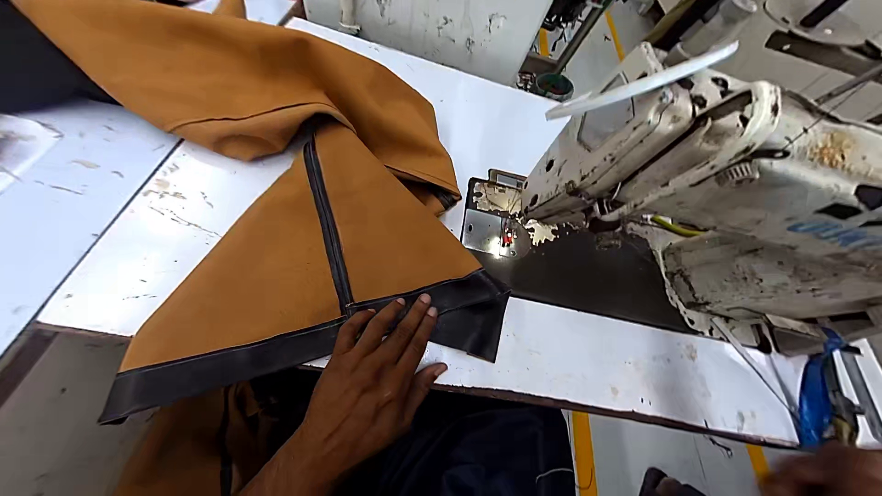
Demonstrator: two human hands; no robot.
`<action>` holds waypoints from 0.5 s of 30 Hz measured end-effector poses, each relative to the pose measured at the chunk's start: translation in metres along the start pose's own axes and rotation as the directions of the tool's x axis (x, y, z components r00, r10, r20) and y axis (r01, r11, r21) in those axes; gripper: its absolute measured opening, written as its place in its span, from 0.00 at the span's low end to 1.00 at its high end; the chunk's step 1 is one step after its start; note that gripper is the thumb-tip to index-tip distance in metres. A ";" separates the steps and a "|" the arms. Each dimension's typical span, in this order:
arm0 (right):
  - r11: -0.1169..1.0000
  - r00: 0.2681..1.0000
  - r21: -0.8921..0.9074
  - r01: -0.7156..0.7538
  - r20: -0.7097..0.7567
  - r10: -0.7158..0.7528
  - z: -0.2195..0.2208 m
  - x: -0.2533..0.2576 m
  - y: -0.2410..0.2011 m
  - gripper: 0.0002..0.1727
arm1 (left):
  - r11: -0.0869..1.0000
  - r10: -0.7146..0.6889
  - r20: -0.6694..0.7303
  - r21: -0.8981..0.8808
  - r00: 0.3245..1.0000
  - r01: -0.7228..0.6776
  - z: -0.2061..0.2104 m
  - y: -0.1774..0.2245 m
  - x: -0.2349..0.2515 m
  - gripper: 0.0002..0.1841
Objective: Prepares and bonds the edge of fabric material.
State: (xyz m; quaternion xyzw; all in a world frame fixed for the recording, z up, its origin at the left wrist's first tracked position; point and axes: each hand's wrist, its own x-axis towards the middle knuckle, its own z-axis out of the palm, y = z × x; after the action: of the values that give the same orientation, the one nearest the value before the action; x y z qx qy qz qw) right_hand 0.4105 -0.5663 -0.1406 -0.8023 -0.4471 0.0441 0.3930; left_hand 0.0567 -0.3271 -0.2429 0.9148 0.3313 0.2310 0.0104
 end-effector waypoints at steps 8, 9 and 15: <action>0.895 0.786 -0.127 0.429 0.541 -0.300 0.125 0.000 -0.093 0.22 | 0.997 0.012 0.054 -0.079 0.998 -0.008 -0.008 -0.004 -0.002 0.30; 0.885 0.755 -0.170 0.434 0.604 -0.255 0.131 0.008 -0.094 0.22 | 0.997 0.005 0.069 -0.077 0.998 0.000 -0.012 -0.006 -0.006 0.30; 0.869 0.741 -0.144 0.474 0.598 -0.306 0.138 0.005 -0.105 0.21 | 0.997 -0.035 0.019 -0.070 0.999 0.036 -0.033 -0.038 -0.041 0.28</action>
State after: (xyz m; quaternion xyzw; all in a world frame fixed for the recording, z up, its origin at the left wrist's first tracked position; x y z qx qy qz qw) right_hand 0.2834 -0.4502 -0.1634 -0.6889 -0.7026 0.1264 0.1253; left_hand -0.0075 -0.3271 -0.2367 0.9097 0.3391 0.2344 0.0496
